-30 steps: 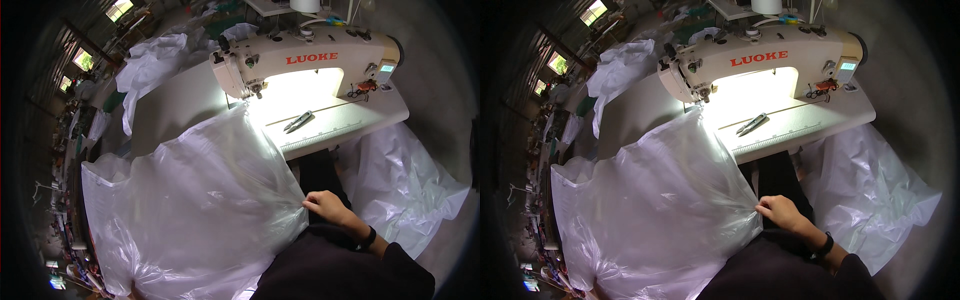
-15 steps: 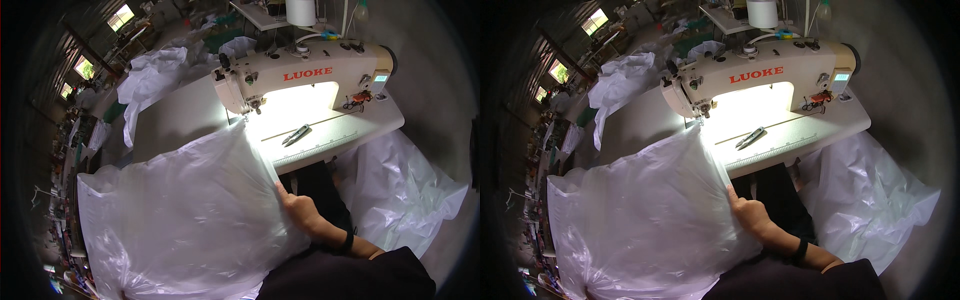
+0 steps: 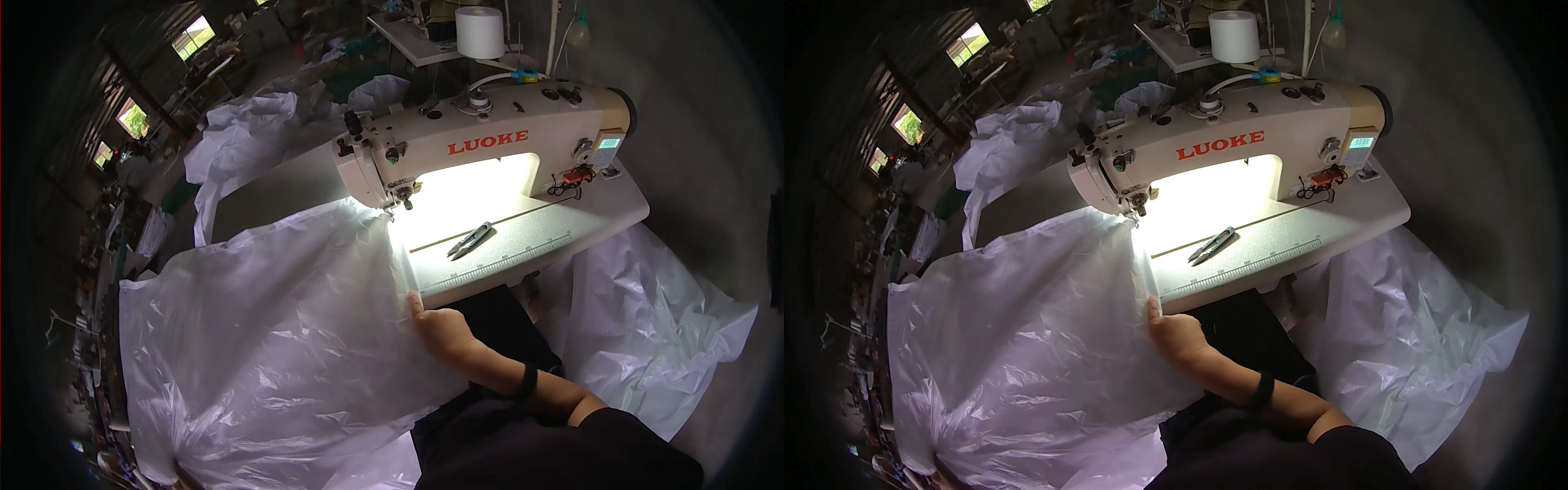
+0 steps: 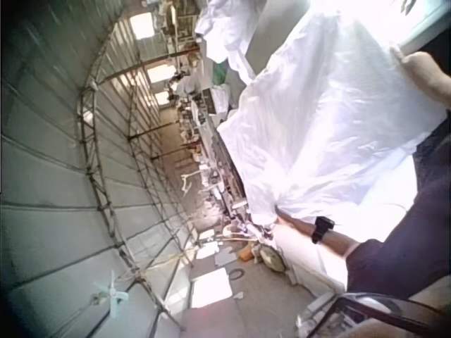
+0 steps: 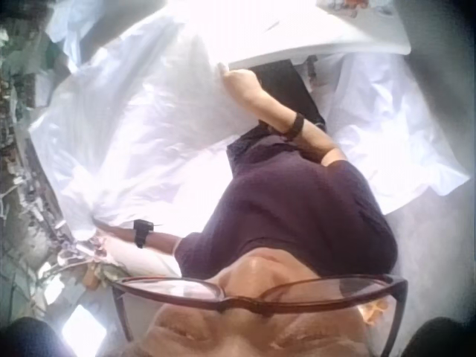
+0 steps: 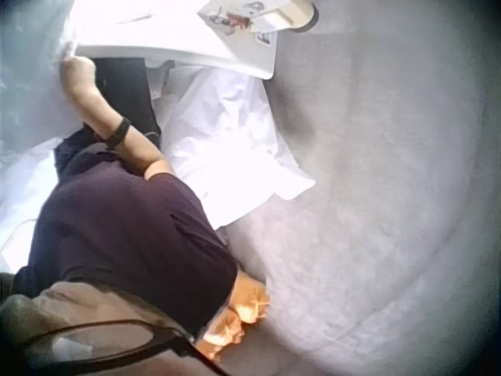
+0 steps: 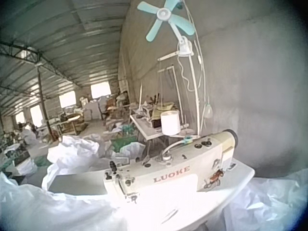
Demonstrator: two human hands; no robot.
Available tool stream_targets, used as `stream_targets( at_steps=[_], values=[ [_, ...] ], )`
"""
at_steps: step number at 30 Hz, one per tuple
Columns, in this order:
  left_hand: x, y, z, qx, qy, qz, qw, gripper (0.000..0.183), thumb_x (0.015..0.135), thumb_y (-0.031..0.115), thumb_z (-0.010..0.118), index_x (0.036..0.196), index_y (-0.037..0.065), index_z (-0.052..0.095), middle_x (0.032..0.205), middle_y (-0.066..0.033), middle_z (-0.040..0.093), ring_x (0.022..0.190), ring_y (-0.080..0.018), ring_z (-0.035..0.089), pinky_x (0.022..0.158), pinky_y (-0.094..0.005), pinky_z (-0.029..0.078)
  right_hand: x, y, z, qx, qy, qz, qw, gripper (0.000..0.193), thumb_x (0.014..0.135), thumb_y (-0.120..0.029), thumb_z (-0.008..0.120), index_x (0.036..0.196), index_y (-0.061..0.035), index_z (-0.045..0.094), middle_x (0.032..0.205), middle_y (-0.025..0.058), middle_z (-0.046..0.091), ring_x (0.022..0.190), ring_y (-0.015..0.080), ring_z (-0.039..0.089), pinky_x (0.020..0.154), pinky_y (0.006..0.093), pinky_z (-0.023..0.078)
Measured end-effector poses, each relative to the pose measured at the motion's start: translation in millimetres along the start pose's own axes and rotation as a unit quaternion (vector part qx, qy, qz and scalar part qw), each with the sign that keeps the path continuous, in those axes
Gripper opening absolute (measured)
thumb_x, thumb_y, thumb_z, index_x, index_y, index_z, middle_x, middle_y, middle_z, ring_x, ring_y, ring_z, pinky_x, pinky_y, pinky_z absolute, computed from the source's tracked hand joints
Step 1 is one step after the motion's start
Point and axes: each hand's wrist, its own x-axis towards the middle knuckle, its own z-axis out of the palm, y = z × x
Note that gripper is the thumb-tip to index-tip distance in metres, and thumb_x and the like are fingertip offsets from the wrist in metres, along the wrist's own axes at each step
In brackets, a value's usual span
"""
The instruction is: Sewing large white plastic sheets using an industrial sewing machine.
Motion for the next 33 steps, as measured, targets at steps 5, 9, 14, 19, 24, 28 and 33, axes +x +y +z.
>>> stream_targets(
  at_steps=[5,9,14,19,24,28,33],
  values=[
    [26,-15,10,0.014,0.009,0.009,1.0,0.048,0.089,0.035,0.063,0.1,-0.011,0.065,0.093,-0.0235,0.067,0.073,-0.0303,0.061,0.07,-0.0407,0.052,20,8,18,-0.026,0.1,0.016,0.994,0.053,0.084,-0.003,0.05,0.135,0.009,0.044,0.058,0.0064,0.063,0.05,0.0227,0.064,0.043,0.0373,0.049],
    [58,-26,18,0.023,0.021,0.02,0.999,0.048,0.088,0.036,0.065,0.097,-0.011,0.067,0.088,-0.0239,0.068,0.067,-0.0304,0.063,0.066,-0.041,0.054,56,18,9,0.002,0.045,-0.002,0.999,0.054,0.083,-0.003,0.053,0.135,0.0085,0.044,0.06,0.0091,0.064,0.05,0.0268,0.064,0.045,0.0379,0.051],
    [90,-30,19,0.031,0.033,0.022,0.999,0.048,0.087,0.036,0.067,0.093,-0.012,0.069,0.084,-0.0231,0.069,0.063,-0.0295,0.064,0.063,-0.0414,0.055,21,29,8,0.322,0.1,0.009,0.941,0.057,0.088,-0.005,0.055,0.141,0.0033,0.036,0.072,0.013,0.065,0.061,0.0256,0.065,0.058,0.0382,0.053],
    [104,-39,23,0.012,0.019,0.001,1.0,0.046,0.088,0.033,0.066,0.09,-0.012,0.069,0.08,-0.0199,0.068,0.062,-0.0266,0.063,0.061,-0.0418,0.054,-35,6,62,0.62,-0.078,0.094,0.775,0.063,0.085,-0.023,0.073,0.133,0.004,0.042,0.11,0.0197,0.063,0.104,0.0229,0.061,0.085,0.0352,0.05],
    [122,-51,16,0.012,0.021,0.015,1.0,0.045,0.087,0.032,0.068,0.092,-0.013,0.068,0.083,-0.0202,0.069,0.064,-0.0264,0.063,0.063,-0.0412,0.054,-15,0,50,0.507,-0.114,-0.069,0.852,0.039,0.087,-0.019,0.07,0.116,0.0047,0.059,0.111,0.0174,0.063,0.102,0.0182,0.061,0.086,0.0308,0.049],
    [136,-52,19,0.025,0.015,0.028,0.999,0.045,0.087,0.032,0.069,0.094,-0.013,0.068,0.085,-0.0204,0.069,0.065,-0.0263,0.064,0.064,-0.0407,0.054,-92,25,19,0.745,-0.274,-0.015,0.609,0.038,0.091,-0.018,0.067,0.122,-0.0002,0.055,0.105,0.0034,0.064,0.092,0.0102,0.06,0.078,0.0287,0.05],
    [142,-47,56,0.04,0.001,0.032,0.999,0.045,0.086,0.031,0.071,0.097,-0.013,0.067,0.087,-0.0206,0.069,0.067,-0.0261,0.064,0.065,-0.0401,0.054,-128,67,31,0.74,-0.28,0.137,0.596,0.039,0.093,-0.022,0.065,0.124,-0.0015,0.052,0.092,-0.0011,0.059,0.083,0.0094,0.056,0.072,0.0274,0.047]
  ],
)
